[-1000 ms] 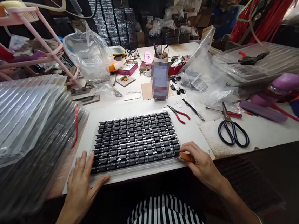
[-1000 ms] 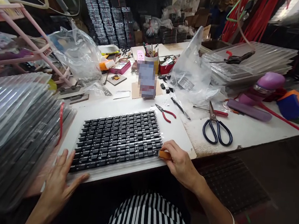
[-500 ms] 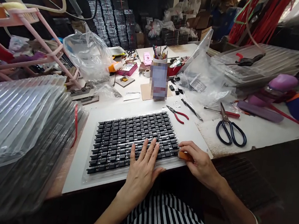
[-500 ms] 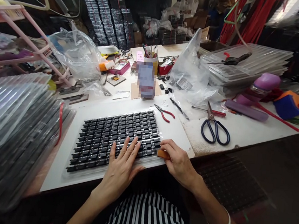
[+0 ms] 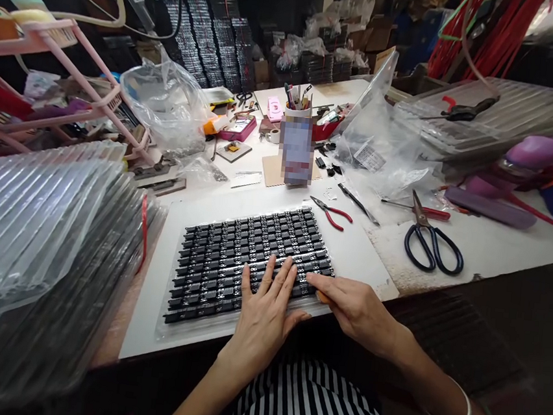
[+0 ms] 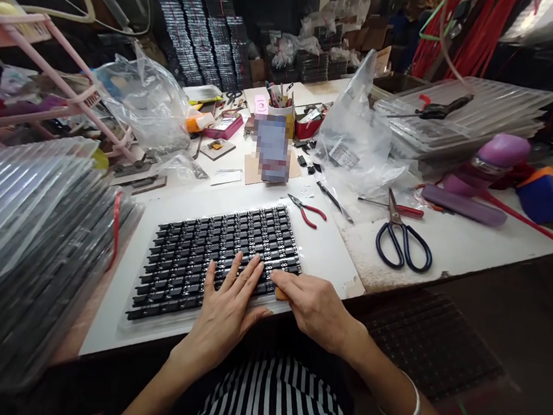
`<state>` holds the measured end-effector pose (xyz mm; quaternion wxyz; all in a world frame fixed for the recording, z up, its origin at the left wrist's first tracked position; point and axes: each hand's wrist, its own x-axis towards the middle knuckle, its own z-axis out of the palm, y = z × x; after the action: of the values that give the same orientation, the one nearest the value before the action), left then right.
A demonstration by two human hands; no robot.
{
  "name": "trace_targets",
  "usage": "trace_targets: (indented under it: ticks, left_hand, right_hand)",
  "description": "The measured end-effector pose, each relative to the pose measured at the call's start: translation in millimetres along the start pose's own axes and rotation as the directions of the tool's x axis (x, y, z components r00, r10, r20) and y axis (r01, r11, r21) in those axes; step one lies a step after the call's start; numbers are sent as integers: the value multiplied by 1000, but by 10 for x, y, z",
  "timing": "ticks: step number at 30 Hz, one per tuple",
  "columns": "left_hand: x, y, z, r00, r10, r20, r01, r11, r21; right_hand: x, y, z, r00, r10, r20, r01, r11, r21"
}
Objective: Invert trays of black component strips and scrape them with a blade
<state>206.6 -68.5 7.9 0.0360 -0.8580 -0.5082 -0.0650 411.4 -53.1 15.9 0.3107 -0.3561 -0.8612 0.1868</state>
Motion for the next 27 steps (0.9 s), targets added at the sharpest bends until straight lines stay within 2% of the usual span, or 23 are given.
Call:
trace_targets:
  ticks: [2, 5, 8, 10, 13, 15, 17, 18, 21, 23, 24, 27]
  left_hand:
    - [14, 2, -5, 1000, 7, -1, -7, 1000, -8]
    - [6, -14, -19, 1000, 2, -26, -2, 1000, -25]
    - [-88, -119, -38, 996, -45, -80, 42, 998, -43]
    - [-226, -258, -60, 984, -113, -138, 105, 993, -60]
    - [-529, -534, -106, 935, -260, -243, 240, 965, -108]
    - [-753, -720, -139, 881, -367, -300, 334, 929, -157]
    - [-954, -878, -162, 826, -452, -337, 406, 891, -201]
    - [-1037, -943, -166, 802, -484, -350, 433, 875, -218]
    - [-1210, -1076, -153, 752, -545, -371, 481, 838, -257]
    - [-1273, -1119, -135, 736, -568, -369, 494, 823, -281]
    - [-1294, -1129, -126, 733, -574, -365, 496, 818, -290]
    - [-1340, -1138, -100, 730, -585, -353, 497, 809, -315]
  right_hand:
    - [-19, -13, -14, 1000, 3, 6, -3, 1000, 0]
    - [-32, 80, -59, 991, 87, -100, -90, 996, -23]
    - [-13, 333, -89, 939, 228, -259, -268, 955, -131]
    - [3, 533, -89, 905, 279, -320, -364, 897, -250]
    - [18, 722, -65, 881, 298, -368, -446, 782, -436]
    - [27, 705, -41, 865, 272, -421, -471, 727, -499]
    - [40, 566, -6, 873, 206, -442, -432, 746, -507]
    - [48, 462, 18, 895, 163, -416, -375, 779, -503]
    - [65, 102, 129, 981, 38, -190, -125, 871, -475]
    - [62, -97, 223, 998, -5, -55, -20, 896, -444]
    - [55, -167, 269, 1000, -9, -24, -3, 901, -433]
    - [21, -253, 364, 1000, 9, -21, -17, 909, -416]
